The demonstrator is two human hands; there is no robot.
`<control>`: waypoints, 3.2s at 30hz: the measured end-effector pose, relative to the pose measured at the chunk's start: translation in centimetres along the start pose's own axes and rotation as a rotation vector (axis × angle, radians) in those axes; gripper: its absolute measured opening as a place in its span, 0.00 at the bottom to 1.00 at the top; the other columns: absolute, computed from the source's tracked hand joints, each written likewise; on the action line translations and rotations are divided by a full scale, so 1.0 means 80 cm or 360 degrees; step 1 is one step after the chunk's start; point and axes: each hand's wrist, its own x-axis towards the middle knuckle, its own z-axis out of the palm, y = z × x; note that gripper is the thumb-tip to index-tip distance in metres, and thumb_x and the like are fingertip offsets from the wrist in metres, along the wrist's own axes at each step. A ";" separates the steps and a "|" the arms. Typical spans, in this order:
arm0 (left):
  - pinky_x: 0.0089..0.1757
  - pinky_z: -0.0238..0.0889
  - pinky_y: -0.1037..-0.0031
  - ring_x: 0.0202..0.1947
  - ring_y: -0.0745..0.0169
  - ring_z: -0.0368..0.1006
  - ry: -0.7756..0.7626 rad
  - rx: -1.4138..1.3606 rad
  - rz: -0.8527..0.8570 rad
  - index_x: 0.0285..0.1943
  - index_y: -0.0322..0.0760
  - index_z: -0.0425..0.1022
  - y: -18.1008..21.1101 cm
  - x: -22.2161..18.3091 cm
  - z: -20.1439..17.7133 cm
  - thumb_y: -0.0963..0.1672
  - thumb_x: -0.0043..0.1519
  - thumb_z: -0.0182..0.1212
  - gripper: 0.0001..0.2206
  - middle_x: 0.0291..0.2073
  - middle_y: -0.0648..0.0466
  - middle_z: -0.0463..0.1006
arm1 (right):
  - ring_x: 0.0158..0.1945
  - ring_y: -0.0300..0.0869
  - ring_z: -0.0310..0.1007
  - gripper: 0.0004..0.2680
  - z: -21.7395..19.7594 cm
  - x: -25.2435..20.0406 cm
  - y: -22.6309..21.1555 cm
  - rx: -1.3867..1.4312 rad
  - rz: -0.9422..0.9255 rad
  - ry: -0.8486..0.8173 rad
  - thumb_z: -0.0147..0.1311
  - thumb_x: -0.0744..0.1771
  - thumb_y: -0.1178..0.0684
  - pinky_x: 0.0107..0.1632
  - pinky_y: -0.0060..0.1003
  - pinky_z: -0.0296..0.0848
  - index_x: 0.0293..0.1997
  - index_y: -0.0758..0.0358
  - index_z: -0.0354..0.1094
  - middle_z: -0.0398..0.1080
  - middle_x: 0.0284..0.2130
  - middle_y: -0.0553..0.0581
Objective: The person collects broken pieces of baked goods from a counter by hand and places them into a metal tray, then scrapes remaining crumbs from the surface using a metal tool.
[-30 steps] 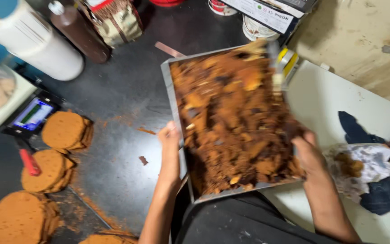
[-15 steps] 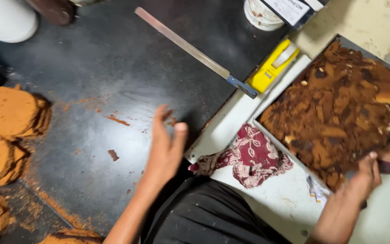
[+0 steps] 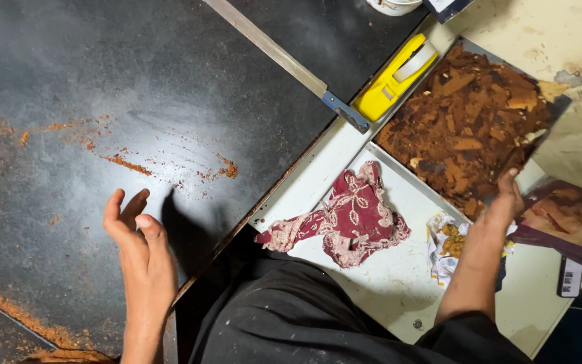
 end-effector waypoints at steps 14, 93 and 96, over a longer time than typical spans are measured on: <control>0.63 0.54 0.57 0.70 0.40 0.62 0.0033 -0.0121 0.0021 0.78 0.30 0.41 -0.013 0.004 -0.005 0.54 0.76 0.31 0.29 0.71 0.34 0.63 | 0.25 0.24 0.51 0.25 -0.007 0.092 0.033 -0.0447 0.0779 -0.0018 0.53 0.64 0.18 0.22 0.18 0.46 0.56 0.42 0.73 0.72 0.42 0.40; 0.61 0.49 0.50 0.66 0.40 0.55 0.0989 0.0776 -0.0078 0.70 0.28 0.62 -0.175 -0.043 -0.036 0.59 0.69 0.48 0.33 0.64 0.39 0.62 | 0.44 0.52 0.68 0.17 0.619 -0.342 -0.092 -0.0842 -0.2589 -0.2222 0.53 0.59 0.69 0.49 0.46 0.70 0.50 0.62 0.75 0.69 0.37 0.59; 0.61 0.49 0.50 0.66 0.40 0.55 0.1001 0.0769 -0.0064 0.70 0.27 0.62 -0.178 -0.042 -0.037 0.59 0.69 0.48 0.34 0.64 0.39 0.62 | 0.42 0.52 0.67 0.18 0.567 -0.356 -0.081 -0.0816 -0.2527 -0.2303 0.49 0.57 0.70 0.48 0.45 0.68 0.49 0.65 0.74 0.68 0.34 0.60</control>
